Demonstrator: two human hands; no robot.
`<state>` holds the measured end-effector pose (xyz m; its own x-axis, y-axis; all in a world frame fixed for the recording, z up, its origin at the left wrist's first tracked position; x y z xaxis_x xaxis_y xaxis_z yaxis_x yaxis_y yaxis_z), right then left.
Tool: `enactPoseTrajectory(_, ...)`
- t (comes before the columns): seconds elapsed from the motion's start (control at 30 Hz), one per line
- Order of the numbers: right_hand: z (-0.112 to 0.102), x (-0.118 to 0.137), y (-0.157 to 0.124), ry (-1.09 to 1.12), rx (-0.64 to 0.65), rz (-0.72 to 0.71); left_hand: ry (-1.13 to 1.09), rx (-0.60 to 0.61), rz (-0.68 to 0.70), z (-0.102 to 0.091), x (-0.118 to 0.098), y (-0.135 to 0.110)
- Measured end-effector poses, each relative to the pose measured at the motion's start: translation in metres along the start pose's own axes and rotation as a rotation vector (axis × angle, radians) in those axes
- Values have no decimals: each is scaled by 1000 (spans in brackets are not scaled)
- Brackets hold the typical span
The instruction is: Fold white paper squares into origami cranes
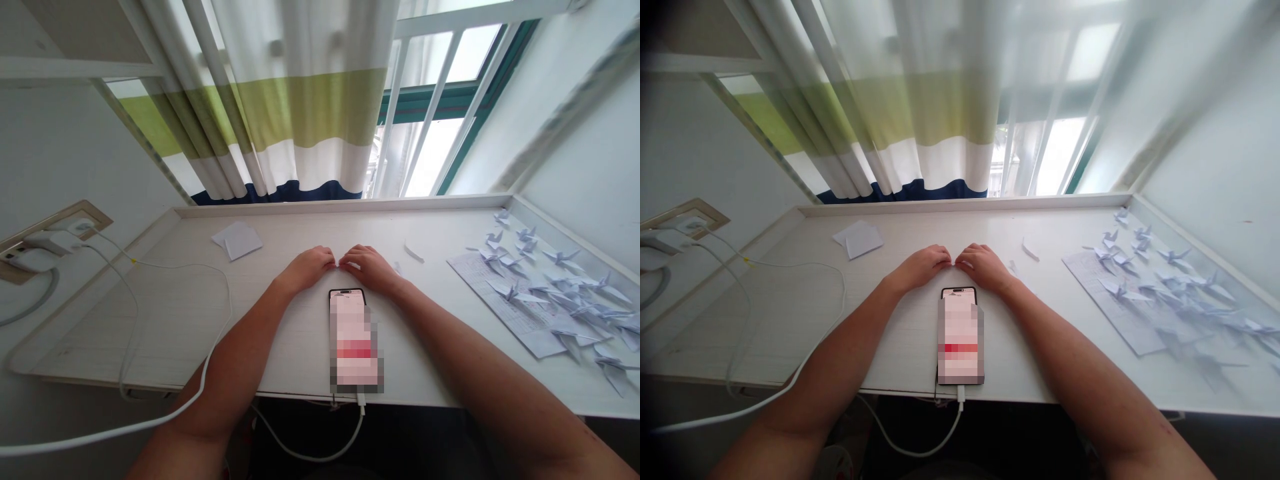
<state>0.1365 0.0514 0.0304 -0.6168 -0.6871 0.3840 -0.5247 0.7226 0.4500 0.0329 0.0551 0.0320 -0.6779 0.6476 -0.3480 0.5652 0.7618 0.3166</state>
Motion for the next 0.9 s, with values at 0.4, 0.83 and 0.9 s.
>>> enactPoseTrajectory(0.4,1,-23,1,234,-112,327,-361,-90,-262,5,27,-4)
enactPoseTrajectory(0.83,9,-37,0,411,-126,519,-612,-158,-377,15,40,-4)
enactPoseTrajectory(0.9,9,-37,1,420,-120,518,-619,-163,-378,14,40,-4)
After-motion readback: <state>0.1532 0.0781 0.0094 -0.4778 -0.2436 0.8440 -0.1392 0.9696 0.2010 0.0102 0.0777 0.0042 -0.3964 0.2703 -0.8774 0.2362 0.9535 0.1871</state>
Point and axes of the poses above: each hand's wrist, its own y-axis towards the middle knuckle, its own z-axis out of the palm, x = y × z, the point moved 9 cm from there along y, towards the middle knuckle, and after that the axes turned 10 degrees about -x, right-handed, at the moved point
